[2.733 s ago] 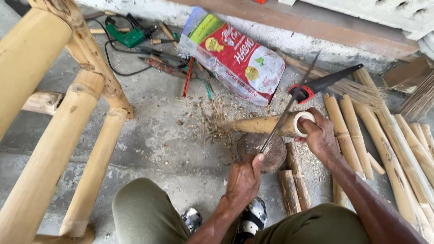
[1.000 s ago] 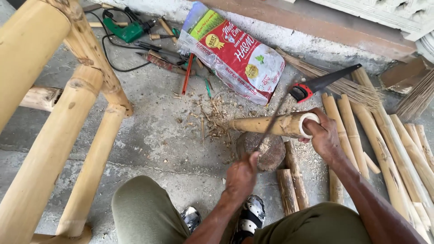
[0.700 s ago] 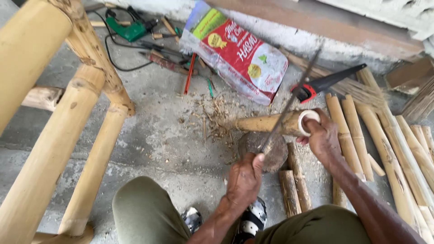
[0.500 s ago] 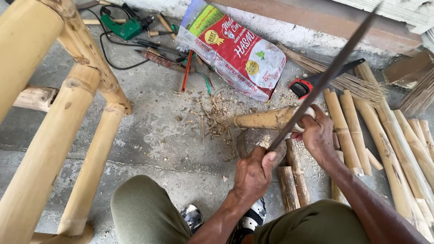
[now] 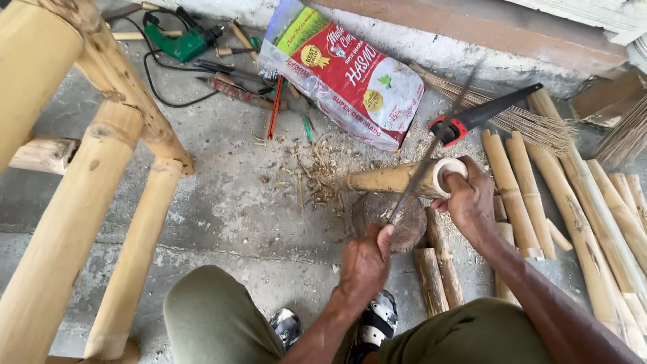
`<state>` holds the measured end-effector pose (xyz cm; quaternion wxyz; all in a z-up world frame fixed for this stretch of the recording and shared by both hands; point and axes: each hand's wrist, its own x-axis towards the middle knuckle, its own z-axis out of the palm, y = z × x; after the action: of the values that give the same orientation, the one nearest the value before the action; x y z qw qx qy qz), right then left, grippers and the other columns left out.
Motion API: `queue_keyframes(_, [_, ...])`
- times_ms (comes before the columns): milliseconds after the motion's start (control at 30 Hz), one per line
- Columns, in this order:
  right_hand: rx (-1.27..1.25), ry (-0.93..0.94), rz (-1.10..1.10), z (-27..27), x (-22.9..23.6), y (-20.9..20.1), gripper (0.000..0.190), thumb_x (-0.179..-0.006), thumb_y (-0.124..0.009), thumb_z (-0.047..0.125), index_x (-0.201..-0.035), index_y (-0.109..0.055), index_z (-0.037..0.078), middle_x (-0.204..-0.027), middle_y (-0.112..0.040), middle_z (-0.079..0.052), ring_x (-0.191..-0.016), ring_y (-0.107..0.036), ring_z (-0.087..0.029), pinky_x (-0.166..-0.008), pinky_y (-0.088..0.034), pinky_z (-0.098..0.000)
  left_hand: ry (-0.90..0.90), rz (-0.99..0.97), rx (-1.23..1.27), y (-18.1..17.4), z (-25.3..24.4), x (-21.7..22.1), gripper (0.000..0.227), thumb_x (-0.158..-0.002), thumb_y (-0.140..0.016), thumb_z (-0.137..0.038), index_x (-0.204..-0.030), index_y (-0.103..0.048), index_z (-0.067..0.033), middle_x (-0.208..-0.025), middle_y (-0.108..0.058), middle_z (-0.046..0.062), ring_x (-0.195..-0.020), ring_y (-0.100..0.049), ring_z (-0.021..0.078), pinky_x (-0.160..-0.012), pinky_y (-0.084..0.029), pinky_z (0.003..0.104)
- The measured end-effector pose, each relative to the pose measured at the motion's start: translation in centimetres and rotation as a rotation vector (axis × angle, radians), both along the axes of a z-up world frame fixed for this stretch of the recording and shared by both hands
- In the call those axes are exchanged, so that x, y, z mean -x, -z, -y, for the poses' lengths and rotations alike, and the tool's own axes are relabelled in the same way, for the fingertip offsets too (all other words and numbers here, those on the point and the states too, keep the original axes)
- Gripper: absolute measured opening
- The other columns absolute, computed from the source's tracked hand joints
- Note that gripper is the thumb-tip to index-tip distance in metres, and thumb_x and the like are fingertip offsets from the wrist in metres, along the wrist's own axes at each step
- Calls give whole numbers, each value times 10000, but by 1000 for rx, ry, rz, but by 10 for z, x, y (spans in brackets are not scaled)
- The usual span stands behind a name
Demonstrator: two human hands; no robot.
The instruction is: The person uses a knife to carve the end of a bamboo pole and then uses the blade to shave the surface of several bamboo poles.
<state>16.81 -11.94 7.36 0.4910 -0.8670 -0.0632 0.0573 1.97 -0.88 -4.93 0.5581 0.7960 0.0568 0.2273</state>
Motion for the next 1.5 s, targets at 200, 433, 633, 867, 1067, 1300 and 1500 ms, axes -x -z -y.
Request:
queue_keyframes(200, [-29, -19, -1, 5, 3, -1, 304, -940, -437, 136, -1127, -578, -57, -908, -680, -196, -505, -660, -192, -416, -536, -299, 18, -3, 8, -25, -6, 6, 582, -1104, -256, -463, -836, -595, -73, -508, -454, 14, -336, -448, 163, -253, -354, 356])
queue_keyframes(433, [48, 66, -6, 0, 0, -1, 305, -921, -456, 134, -1136, -589, -37, -870, -689, -228, -474, -636, -246, -400, -517, -349, -36, 93, -29, -19, -15, 0, 592, -1118, -297, -483, -867, -605, -45, -526, -518, 69, -395, -523, 186, -337, -418, 391])
queue_keyframes(633, [-9, 14, -2, 3, 8, -2, 320, -937, -457, 161, -1120, -573, -74, -893, -692, -242, -506, -667, -237, -435, -548, -337, -20, 47, -11, -47, -12, 17, 584, -1144, -332, -461, -883, -607, -17, -544, -539, 132, -424, -543, 273, -388, -410, 428])
queue_keyframes(867, [33, 34, 7, 4, 0, -1, 359, -907, -438, 142, -1157, -581, -74, -933, -685, -258, -505, -664, -274, -411, -543, -397, 4, -333, 14, 28, -25, 2, 498, -1104, -328, -402, -991, -653, -42, -536, -592, 133, -399, -592, 281, -328, -424, 462])
queue_keyframes(1067, [35, -88, 101, 24, -7, 22, 353, -915, -464, 147, -1133, -596, -97, -990, -694, -228, -597, -708, -225, -459, -598, -349, -135, 17, -14, -17, -19, 28, 558, -1160, -363, -394, -900, -666, -3, -571, -558, 122, -395, -544, 268, -334, -376, 394])
queue_keyframes(1300, [62, -1, 13, 4, -2, 0, 350, -931, -454, 164, -1132, -584, -90, -912, -690, -257, -513, -649, -295, -414, -516, -389, 45, -250, 17, 16, -13, -4, 508, -1098, -320, -377, -963, -653, -19, -487, -528, 122, -331, -512, 258, -250, -385, 407])
queue_keyframes(1500, [66, -104, 181, 32, -18, 32, 372, -932, -502, 160, -1180, -586, -103, -1123, -662, -181, -720, -737, -192, -489, -643, -334, -53, -63, 113, -24, -19, 32, 555, -1125, -347, -398, -959, -651, 35, -543, -540, 155, -387, -544, 283, -347, -374, 434])
